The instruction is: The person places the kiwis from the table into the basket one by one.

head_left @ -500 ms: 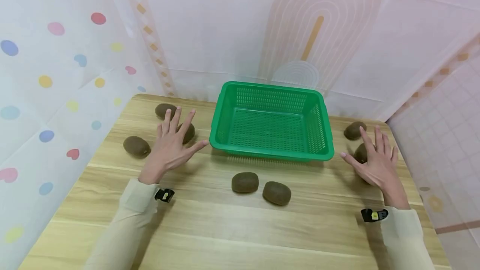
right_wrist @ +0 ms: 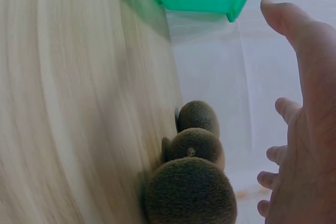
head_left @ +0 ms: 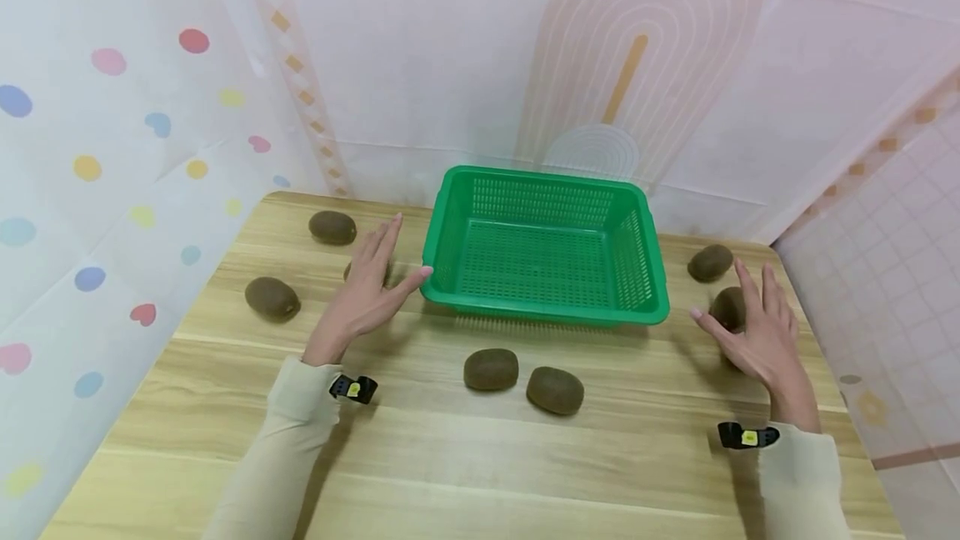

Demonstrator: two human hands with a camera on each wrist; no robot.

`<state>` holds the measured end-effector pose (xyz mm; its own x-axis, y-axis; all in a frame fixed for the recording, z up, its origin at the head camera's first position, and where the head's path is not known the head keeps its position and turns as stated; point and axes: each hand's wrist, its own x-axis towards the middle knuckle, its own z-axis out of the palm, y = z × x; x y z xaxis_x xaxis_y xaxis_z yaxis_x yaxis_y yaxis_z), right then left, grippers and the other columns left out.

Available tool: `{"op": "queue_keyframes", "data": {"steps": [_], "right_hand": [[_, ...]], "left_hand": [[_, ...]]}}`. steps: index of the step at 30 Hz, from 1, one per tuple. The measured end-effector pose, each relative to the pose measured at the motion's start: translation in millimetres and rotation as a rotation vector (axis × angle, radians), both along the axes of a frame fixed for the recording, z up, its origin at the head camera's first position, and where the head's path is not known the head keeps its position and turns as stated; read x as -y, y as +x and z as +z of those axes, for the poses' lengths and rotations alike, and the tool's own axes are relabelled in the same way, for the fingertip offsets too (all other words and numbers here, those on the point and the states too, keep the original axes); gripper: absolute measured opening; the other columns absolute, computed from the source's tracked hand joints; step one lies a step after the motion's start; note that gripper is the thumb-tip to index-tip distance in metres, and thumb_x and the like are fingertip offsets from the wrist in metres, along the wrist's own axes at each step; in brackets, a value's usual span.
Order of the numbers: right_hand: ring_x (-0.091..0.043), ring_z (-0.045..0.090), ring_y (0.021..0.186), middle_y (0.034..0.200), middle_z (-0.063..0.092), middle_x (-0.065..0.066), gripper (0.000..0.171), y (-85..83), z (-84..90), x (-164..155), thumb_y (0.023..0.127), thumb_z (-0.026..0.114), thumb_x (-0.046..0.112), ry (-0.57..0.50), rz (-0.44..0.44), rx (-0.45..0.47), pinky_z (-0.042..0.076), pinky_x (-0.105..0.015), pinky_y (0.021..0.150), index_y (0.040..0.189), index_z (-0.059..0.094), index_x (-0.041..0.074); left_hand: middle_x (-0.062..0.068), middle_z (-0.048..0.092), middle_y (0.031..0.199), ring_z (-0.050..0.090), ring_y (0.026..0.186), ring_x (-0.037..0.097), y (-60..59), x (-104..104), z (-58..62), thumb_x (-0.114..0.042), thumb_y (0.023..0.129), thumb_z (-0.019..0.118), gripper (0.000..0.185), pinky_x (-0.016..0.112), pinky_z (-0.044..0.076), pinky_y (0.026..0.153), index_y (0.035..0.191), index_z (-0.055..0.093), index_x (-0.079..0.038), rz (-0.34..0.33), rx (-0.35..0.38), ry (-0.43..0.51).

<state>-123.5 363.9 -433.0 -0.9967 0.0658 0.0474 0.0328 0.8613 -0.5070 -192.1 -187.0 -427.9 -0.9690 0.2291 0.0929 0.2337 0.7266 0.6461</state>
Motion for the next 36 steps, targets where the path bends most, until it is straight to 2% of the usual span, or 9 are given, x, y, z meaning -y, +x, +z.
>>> {"op": "queue_keyframes", "data": {"steps": [4, 7, 11, 14, 20, 25, 30, 36], "right_hand": [[-0.059, -0.009, 0.152, 0.170, -0.018, -0.022, 0.101, 2.6, -4.0, -1.9, 0.097, 0.061, 0.056, -0.036, -0.013, 0.020, 0.001, -0.085, 0.111, 0.167, -0.001, 0.020], [-0.061, -0.007, 0.151, 0.170, -0.017, -0.022, 0.101, 4.3, -6.9, -4.2, 0.097, 0.062, 0.054, -0.069, -0.022, 0.032, 0.004, -0.086, 0.110, 0.167, -0.001, 0.018], [-0.062, -0.007, 0.151, 0.170, -0.017, -0.022, 0.103, 5.5, -10.4, -6.6, 0.096, 0.064, 0.052, -0.112, -0.032, 0.040, 0.007, -0.087, 0.109, 0.167, -0.001, 0.017], [-0.062, -0.006, 0.151, 0.170, -0.016, -0.023, 0.104, 5.2, -13.0, -7.8, 0.095, 0.067, 0.050, -0.137, -0.037, 0.039, 0.007, -0.087, 0.109, 0.167, -0.001, 0.017], [-0.056, -0.008, 0.154, 0.170, -0.012, -0.026, 0.104, 2.6, -17.4, -13.6, 0.095, 0.069, 0.042, -0.226, -0.051, 0.009, 0.006, -0.084, 0.113, 0.167, -0.001, 0.015], [-0.053, -0.005, 0.156, 0.171, -0.007, -0.023, 0.107, 2.6, -17.3, -18.5, 0.095, 0.071, 0.040, -0.284, -0.078, 0.011, 0.010, -0.081, 0.116, 0.167, -0.004, 0.015], [-0.051, -0.006, 0.156, 0.172, -0.008, -0.019, 0.110, 7.4, -16.3, -22.3, 0.095, 0.072, 0.043, -0.320, -0.118, 0.063, 0.011, -0.079, 0.117, 0.166, -0.008, 0.017], [-0.057, -0.002, 0.153, 0.170, -0.012, -0.024, 0.113, 18.3, -16.9, -28.7, 0.095, 0.071, 0.045, -0.357, -0.147, 0.166, 0.014, -0.081, 0.114, 0.165, -0.014, 0.023]], "left_hand": [[0.002, 0.005, 0.174, 0.006, 0.161, 0.034, -2.4, -7.6, -1.5, -0.063, 0.101, 0.051, 0.090, 0.066, 0.016, 0.126, 0.166, 0.000, -0.030, -0.029, 0.021, 0.090], [0.000, 0.008, 0.174, 0.010, 0.161, 0.031, -3.1, -12.0, -2.0, -0.062, 0.101, 0.051, 0.088, 0.062, 0.018, 0.127, 0.166, 0.000, -0.032, -0.040, 0.052, 0.158], [0.005, 0.017, 0.172, 0.021, 0.158, 0.033, -2.9, -15.1, -3.9, -0.059, 0.102, 0.053, 0.085, 0.059, 0.032, 0.123, 0.165, 0.001, -0.037, -0.050, 0.112, 0.274], [0.010, 0.026, 0.170, 0.029, 0.156, 0.034, -3.7, -15.5, -6.2, -0.057, 0.102, 0.055, 0.084, 0.058, 0.039, 0.118, 0.166, 0.005, -0.035, -0.040, 0.153, 0.361], [0.012, 0.038, 0.163, 0.039, 0.150, 0.033, -7.7, -16.4, -10.3, -0.050, 0.102, 0.059, 0.082, 0.056, 0.042, 0.117, 0.167, 0.015, -0.024, -0.017, 0.223, 0.556], [0.011, 0.045, 0.157, 0.050, 0.140, 0.028, -7.6, -17.8, -12.2, -0.040, 0.103, 0.061, 0.072, 0.044, 0.049, 0.112, 0.164, 0.027, -0.021, 0.035, 0.292, 0.687], [0.012, 0.051, 0.150, 0.060, 0.125, 0.015, -6.6, -20.3, -12.0, -0.030, 0.103, 0.064, 0.065, 0.023, 0.055, 0.098, 0.161, 0.037, -0.019, 0.061, 0.334, 0.775], [0.011, 0.051, 0.145, 0.063, 0.113, 0.008, -6.2, -23.2, -13.2, -0.022, 0.101, 0.067, 0.061, 0.020, 0.056, 0.091, 0.158, 0.043, -0.021, 0.057, 0.371, 0.845]]}}
